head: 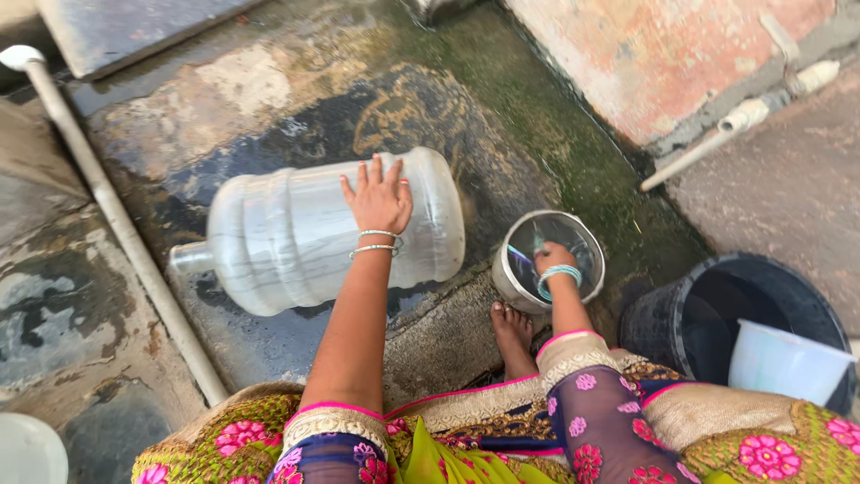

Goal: The person sits on a wet stone floor and scrubs the neck and interior of a large empty water dispenser jug with a toothbrush, then scrubs the outside of the jug with a green scrub pad, rotating it to clean different sides. They then lift the jug and shake and turn it to rinse out the loosened debris.

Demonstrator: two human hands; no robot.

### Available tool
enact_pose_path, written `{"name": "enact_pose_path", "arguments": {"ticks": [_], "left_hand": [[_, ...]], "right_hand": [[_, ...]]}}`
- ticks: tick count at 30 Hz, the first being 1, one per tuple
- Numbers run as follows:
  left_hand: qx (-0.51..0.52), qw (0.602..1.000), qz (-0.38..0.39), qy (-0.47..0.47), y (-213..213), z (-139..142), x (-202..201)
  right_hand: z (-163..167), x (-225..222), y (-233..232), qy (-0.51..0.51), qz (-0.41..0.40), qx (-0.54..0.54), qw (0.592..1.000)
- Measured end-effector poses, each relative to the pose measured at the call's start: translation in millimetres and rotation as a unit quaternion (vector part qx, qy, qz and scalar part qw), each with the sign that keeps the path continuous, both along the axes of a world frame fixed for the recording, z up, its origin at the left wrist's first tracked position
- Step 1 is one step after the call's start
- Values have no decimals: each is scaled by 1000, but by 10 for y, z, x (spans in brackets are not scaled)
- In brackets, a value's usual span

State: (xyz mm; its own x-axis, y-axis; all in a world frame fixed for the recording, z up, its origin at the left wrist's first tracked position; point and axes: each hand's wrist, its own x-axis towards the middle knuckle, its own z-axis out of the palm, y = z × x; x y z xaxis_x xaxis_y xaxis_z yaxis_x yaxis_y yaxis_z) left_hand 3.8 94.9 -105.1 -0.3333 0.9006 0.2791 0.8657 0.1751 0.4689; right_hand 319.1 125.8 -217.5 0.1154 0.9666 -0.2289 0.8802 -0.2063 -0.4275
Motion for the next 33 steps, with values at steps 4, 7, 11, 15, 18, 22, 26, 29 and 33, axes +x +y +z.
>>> {"name": "enact_pose_path", "arguments": {"ticks": [4,7,11,15,18,22,26,29,33], "left_hand": [[65,992,-31,-100,-69,72,-276],[7,995,96,8,-284,71,-715],[-79,960,269,26,-756,61,-1238],[-80,959,271,24,-879,-50,-1387],[-136,954,266,-1,-888,-148,-1367],[-125,961,239,-57,-985,-273,-1189],[-24,965,246,-89,-1027,-396,-987],[12,956,241,-167,-1027,-434,-1006],[86,952,210,-204,-969,-447,-1105]], "right_hand": [[402,-403,281,277,-67,93,954],[715,-1007,384,299,-4,278,913],[855,-2033,-130,184,205,230,933],[629,-2537,-690,23,420,331,844],[500,-2348,-472,28,352,266,897],[598,-2003,399,-115,245,205,941],[761,-2390,608,-171,190,101,961],[755,-3025,92,-169,310,99,930],[645,-3374,-519,71,528,319,784]]}}
